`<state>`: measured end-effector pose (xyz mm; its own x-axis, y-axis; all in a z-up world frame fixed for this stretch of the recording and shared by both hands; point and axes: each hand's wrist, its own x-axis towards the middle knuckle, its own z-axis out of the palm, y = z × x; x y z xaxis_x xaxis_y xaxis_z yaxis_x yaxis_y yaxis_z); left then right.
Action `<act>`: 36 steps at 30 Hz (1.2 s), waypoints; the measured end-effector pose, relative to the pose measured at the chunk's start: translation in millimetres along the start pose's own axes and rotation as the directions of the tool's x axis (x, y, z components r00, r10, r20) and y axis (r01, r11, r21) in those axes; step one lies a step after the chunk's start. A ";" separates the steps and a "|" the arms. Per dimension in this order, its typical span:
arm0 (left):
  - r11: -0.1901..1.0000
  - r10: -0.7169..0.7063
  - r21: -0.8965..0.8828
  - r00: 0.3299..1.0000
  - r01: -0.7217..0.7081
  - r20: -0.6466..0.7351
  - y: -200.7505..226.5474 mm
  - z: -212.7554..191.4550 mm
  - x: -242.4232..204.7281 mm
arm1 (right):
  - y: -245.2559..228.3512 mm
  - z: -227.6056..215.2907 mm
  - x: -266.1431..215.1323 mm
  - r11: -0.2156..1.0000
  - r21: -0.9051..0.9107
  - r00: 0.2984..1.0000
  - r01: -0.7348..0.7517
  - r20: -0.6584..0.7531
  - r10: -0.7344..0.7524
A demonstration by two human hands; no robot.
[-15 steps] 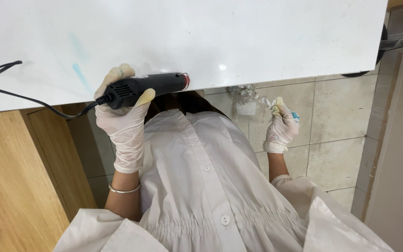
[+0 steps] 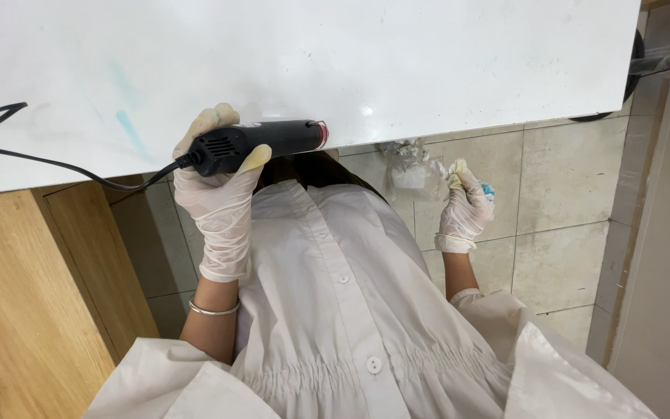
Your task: Cleaning wax residue from a workshop table using a heat gun and a cloth.
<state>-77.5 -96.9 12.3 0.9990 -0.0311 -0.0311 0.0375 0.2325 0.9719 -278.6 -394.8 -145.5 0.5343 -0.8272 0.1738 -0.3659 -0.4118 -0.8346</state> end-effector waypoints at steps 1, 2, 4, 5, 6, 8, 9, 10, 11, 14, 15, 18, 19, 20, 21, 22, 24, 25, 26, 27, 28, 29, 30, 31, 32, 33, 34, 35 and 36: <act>1.000 0.000 -0.001 1.000 0.000 0.001 0.1 0.9 0.8 | 0.3 -0.1 0.3 1.000 0.000 1.000 0.000 -0.002 0.000; 1.000 -0.012 -0.002 1.000 0.012 -0.001 0.2 1.9 1.7 | 0.6 -0.2 0.7 1.000 -0.004 1.000 -0.003 -0.003 0.003; 1.000 -0.028 -0.003 1.000 0.028 -0.003 -0.8 3.6 2.3 | 0.0 -2.0 1.2 1.000 -0.011 1.000 -0.008 -0.004 0.008; 1.000 -0.016 -0.018 1.000 0.016 0.008 -1.9 3.7 2.7 | -0.9 -2.5 1.1 1.000 -0.016 1.000 -0.001 0.002 0.001; 0.999 -0.003 -0.032 1.000 0.004 0.018 -3.1 3.7 3.0 | -1.8 -3.0 0.9 1.000 -0.021 1.000 0.006 0.007 -0.006; 0.999 -0.021 -0.034 1.000 0.022 0.018 -0.2 6.1 3.7 | -1.4 -2.3 1.0 1.000 -0.010 1.000 -0.005 0.005 0.005; 0.999 -0.039 -0.036 0.999 0.040 0.016 1.3 7.2 3.9 | -1.3 -2.2 0.5 1.000 0.001 1.000 -0.016 0.004 0.016; 0.999 -0.041 -0.035 0.999 0.042 0.018 -0.6 6.8 4.2 | -2.0 -2.7 -0.1 1.000 0.000 1.000 -0.018 0.003 0.018; 0.998 -0.039 -0.043 0.999 0.039 0.015 -2.6 6.6 4.7 | -2.6 -3.0 -0.5 1.000 -0.002 1.000 -0.031 -0.003 0.031; 0.998 -0.042 -0.054 0.999 0.043 0.017 -2.6 8.4 6.2 | -0.9 -4.3 -3.0 0.998 -0.015 0.998 -0.061 -0.008 0.061; 0.997 -0.044 -0.058 0.999 0.045 0.018 -1.6 9.4 6.6 | 0.2 -4.7 -3.8 0.997 -0.023 0.997 -0.076 -0.006 0.076; 0.999 -0.032 -0.019 0.999 0.032 0.022 -3.5 9.0 10.6 | -0.4 -5.1 -6.0 0.998 -0.020 0.998 -0.058 0.002 0.058; 0.999 -0.033 -0.019 0.999 0.034 0.022 -6.5 7.8 12.3 | -2.8 -4.8 -7.0 0.998 -0.021 0.998 -0.058 0.002 0.058; 0.999 -0.007 -0.051 0.999 0.008 0.031 -9.5 6.5 14.0 | -5.3 -4.5 -8.0 0.999 -0.020 0.999 -0.046 0.007 0.046; 0.996 0.020 -0.084 0.999 -0.017 0.038 -12.6 5.4 15.7 | -7.6 -4.2 -8.7 0.999 -0.018 0.999 -0.033 0.013 0.034; 0.996 0.019 -0.084 0.999 -0.016 0.038 -14.0 5.2 17.8 | -9.9 -3.4 -9.2 0.999 -0.019 0.999 -0.033 0.013 0.034; 0.993 0.087 -0.082 0.995 -0.083 0.049 -16.5 4.4 22.2 | -14.6 -1.2 -10.3 1.000 -0.005 0.999 -0.030 0.022 0.030; 0.993 0.088 -0.082 0.995 -0.084 0.048 -16.9 4.3 25.4 | -14.8 -0.9 -10.8 1.000 -0.005 0.999 -0.030 0.022 0.030; 0.991 0.096 -0.093 0.994 -0.092 0.044 -17.3 4.2 28.5 | -15.0 -0.5 -11.3 1.000 -0.015 0.999 -0.027 0.024 0.027; 0.990 0.104 -0.104 0.994 -0.100 0.039 -17.7 4.1 31.7 | -15.1 -0.1 -11.7 0.999 -0.024 0.999 -0.024 0.027 0.025; 0.989 0.105 -0.104 0.994 -0.101 0.038 -20.0 3.2 35.0 | -16.7 0.7 -11.4 0.999 -0.024 0.999 -0.023 0.028 0.024; 0.987 0.123 -0.111 0.992 -0.119 0.038 -22.1 2.1 38.2 | -18.5 1.5 -11.6 0.999 -0.033 0.999 -0.029 0.031 0.030; 0.984 0.142 -0.118 0.989 -0.136 0.038 -24.1 0.9 41.3 | -20.2 2.3 -11.9 0.999 -0.042 0.999 -0.034 0.034 0.036; 0.984 0.142 -0.118 0.989 -0.137 0.036 -25.3 1.4 44.8 | -20.5 2.6 -12.0 0.999 -0.042 0.999 -0.034 0.035 0.035; 0.980 0.161 -0.122 0.987 -0.157 0.028 -26.3 1.9 48.4 | -20.7 2.8 -12.1 0.999 -0.038 0.999 -0.031 0.037 0.033; 0.976 0.182 -0.126 0.983 -0.178 0.020 -27.4 2.5 52.6 | -21.0 3.7 -11.7 0.999 -0.033 0.999 -0.029 0.039 0.030; 0.976 0.183 -0.126 0.983 -0.179 0.019 -28.5 3.0 55.2 | -19.1 4.8 -11.7 0.999 -0.032 0.999 -0.028 0.040 0.029; 0.975 0.192 -0.120 0.981 -0.188 0.017 -29.5 3.3 57.9 | -17.4 6.1 -11.9 0.999 -0.028 0.999 -0.023 0.035 0.024; 0.974 0.201 -0.115 0.980 -0.197 0.016 -30.5 3.6 60.6 | -15.6 7.3 -12.0 1.000 -0.025 0.999 -0.018 0.031 0.018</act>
<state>-18.2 -109.4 -18.4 0.9858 0.0009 0.1681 -0.1581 0.3440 0.9255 -273.8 -375.7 -138.4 0.5508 -0.8225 0.1422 -0.3940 -0.4063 -0.8244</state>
